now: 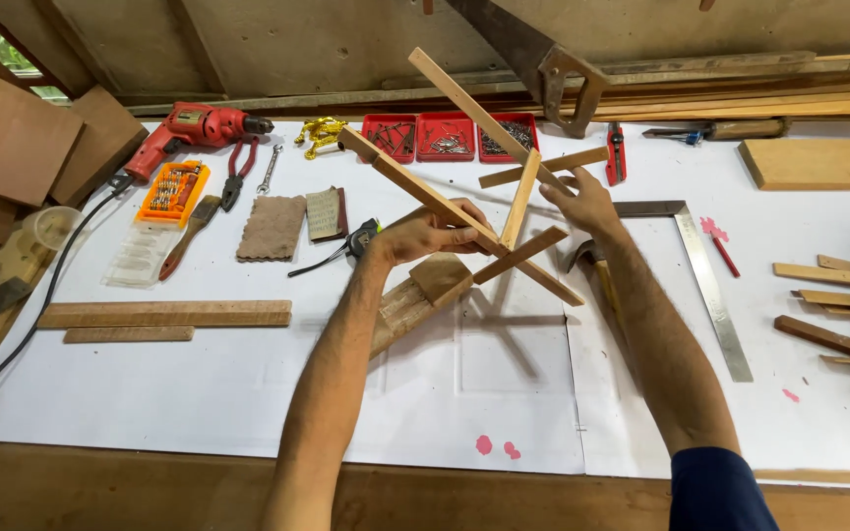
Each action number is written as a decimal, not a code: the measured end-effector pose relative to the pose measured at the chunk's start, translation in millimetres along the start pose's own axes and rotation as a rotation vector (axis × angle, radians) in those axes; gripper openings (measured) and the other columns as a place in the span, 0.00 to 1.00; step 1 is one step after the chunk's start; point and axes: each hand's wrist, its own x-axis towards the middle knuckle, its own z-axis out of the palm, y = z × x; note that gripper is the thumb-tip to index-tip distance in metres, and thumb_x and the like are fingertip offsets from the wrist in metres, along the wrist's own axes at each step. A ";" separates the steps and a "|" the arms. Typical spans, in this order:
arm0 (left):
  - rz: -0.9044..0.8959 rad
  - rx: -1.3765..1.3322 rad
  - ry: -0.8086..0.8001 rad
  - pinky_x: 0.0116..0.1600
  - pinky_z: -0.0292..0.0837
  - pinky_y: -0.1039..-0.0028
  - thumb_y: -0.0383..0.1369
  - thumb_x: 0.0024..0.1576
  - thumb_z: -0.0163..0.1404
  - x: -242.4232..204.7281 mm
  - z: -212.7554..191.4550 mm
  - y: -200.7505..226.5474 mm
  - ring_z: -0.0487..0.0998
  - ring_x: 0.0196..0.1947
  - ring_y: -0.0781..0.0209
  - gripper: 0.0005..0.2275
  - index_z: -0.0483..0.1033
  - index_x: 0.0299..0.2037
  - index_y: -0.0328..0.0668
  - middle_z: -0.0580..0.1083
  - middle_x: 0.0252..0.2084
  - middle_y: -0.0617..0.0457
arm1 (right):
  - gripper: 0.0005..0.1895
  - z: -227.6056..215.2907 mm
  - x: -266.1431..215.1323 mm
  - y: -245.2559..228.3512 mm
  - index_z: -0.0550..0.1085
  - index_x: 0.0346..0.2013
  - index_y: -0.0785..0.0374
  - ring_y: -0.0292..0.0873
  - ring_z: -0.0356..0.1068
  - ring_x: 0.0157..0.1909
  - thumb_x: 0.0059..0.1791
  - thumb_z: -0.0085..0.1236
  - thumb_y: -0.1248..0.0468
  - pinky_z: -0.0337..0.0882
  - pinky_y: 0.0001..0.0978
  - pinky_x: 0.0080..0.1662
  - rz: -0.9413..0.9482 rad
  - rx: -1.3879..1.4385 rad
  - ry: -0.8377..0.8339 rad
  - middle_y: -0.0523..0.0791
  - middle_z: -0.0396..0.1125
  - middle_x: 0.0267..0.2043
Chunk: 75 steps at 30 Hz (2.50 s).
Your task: Assemble thin wooden strips into a structure using nails and a hammer.
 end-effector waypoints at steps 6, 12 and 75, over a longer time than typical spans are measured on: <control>0.000 -0.031 -0.021 0.62 0.80 0.63 0.33 0.63 0.55 -0.1 -25.6 14.5 0.81 0.54 0.56 0.13 0.72 0.55 0.37 0.78 0.52 0.46 | 0.30 -9.0 -14.1 -13.0 0.62 0.69 0.65 0.44 0.77 0.46 0.53 0.59 0.65 0.80 0.37 0.48 0.081 0.550 -0.015 0.56 0.74 0.52; 0.101 0.007 0.389 0.57 0.83 0.63 0.27 0.63 0.51 12.4 -43.4 11.8 0.81 0.54 0.54 0.22 0.57 0.65 0.39 0.78 0.51 0.42 | 0.28 -2.9 -24.3 1.1 0.64 0.71 0.63 0.40 0.76 0.44 0.55 0.57 0.69 0.82 0.31 0.41 0.007 0.726 0.259 0.52 0.74 0.52; 0.029 1.073 0.828 0.68 0.53 0.34 0.31 0.53 0.63 -23.8 53.9 -62.2 0.81 0.50 0.42 0.37 0.51 0.68 0.50 0.79 0.47 0.40 | 0.25 26.4 -129.6 -15.3 0.65 0.71 0.59 0.32 0.67 0.33 0.58 0.52 0.62 0.72 0.26 0.34 0.162 0.495 0.367 0.44 0.72 0.40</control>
